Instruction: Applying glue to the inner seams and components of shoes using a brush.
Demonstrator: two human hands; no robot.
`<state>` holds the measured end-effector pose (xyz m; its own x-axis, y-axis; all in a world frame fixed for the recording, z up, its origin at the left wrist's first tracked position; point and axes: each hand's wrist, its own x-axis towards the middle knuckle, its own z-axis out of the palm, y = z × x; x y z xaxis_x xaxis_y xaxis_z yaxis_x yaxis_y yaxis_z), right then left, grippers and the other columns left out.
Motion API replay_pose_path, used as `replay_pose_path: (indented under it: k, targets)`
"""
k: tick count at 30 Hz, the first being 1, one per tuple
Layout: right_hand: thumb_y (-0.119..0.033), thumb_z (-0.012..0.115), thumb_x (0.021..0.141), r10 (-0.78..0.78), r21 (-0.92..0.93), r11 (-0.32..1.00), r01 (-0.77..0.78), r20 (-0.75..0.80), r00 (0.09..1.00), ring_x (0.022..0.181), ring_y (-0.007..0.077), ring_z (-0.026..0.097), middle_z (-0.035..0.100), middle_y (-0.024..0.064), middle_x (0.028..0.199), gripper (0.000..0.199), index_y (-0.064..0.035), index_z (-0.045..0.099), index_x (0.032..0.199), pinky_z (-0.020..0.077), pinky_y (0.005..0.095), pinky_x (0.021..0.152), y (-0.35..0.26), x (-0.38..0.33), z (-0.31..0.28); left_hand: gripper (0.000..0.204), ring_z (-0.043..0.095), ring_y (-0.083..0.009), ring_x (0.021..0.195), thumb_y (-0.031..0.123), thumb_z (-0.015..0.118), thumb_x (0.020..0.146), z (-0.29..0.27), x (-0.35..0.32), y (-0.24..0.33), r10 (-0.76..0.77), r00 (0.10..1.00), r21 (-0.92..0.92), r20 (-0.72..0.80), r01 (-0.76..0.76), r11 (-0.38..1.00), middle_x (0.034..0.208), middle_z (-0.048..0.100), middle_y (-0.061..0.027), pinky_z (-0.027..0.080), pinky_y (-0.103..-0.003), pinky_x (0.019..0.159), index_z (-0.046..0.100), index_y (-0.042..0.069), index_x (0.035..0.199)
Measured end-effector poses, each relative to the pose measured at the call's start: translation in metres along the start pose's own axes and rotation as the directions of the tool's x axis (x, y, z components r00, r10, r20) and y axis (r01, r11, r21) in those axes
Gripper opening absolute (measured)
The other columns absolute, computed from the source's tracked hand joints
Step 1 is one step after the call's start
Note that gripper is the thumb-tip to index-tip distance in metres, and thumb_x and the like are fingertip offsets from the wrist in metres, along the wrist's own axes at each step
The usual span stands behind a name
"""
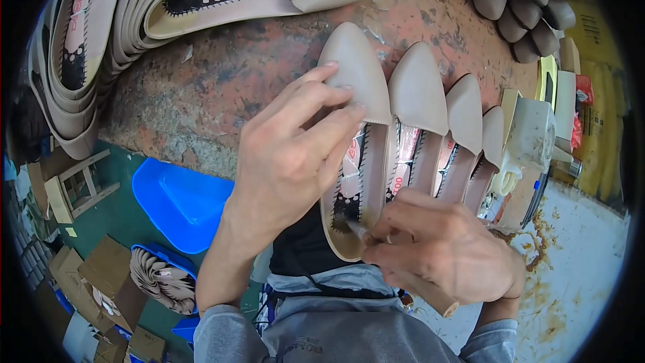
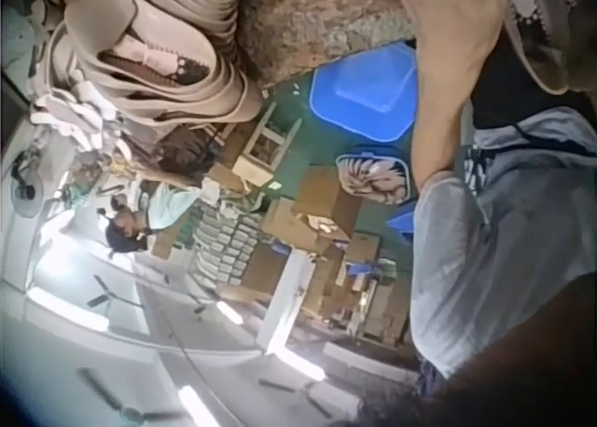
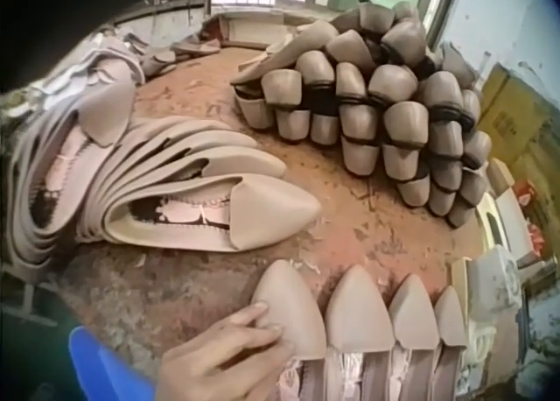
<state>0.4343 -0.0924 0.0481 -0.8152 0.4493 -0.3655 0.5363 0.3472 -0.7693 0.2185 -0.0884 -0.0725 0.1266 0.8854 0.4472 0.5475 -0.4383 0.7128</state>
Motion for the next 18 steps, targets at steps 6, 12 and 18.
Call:
replay_pose_path:
  k: [6,12,18]
  targets:
    - [0.0,0.085,0.075,-0.092,-0.287,0.956,-0.059,-0.487,0.869,0.073,0.025,0.068,0.074,0.0073,0.089,0.022,-0.0019,0.081,0.096,0.0533,0.036,0.06,0.008,0.004,0.004,0.026,0.077,-0.0356,0.121,-0.007,0.084,0.085,0.0,0.001,0.0,-0.004,1.0,-0.003,0.025,0.004,1.0,0.114,0.079,-0.0136,0.067,-0.041,0.093,0.084,0.003,0.109]
    - [-0.003,0.087,0.077,-0.433,-0.603,0.796,-0.055,-0.631,0.644,0.078,0.0224,0.067,0.071,0.0091,0.093,0.035,0.0039,0.078,0.11,0.0564,0.0313,0.065,0.062,0.03,0.046,0.027,0.078,-0.0347,0.12,-0.007,0.082,0.086,0.003,0.0,0.0,0.004,1.0,-0.01,0.018,-0.004,1.0,0.114,0.08,-0.0136,0.067,-0.041,0.093,0.083,0.002,0.111]
    - [-0.004,0.086,0.08,-0.203,-0.502,0.851,-0.154,-0.585,0.785,0.077,0.0209,0.061,0.065,0.0066,0.091,0.037,0.0049,0.078,0.115,0.053,0.0316,0.06,0.025,-0.001,0.055,0.025,0.079,-0.0345,0.119,-0.008,0.082,0.086,0.003,0.001,0.003,-0.01,1.0,0.012,0.007,0.01,1.0,0.112,0.08,-0.0142,0.067,-0.041,0.093,0.083,0.001,0.109]
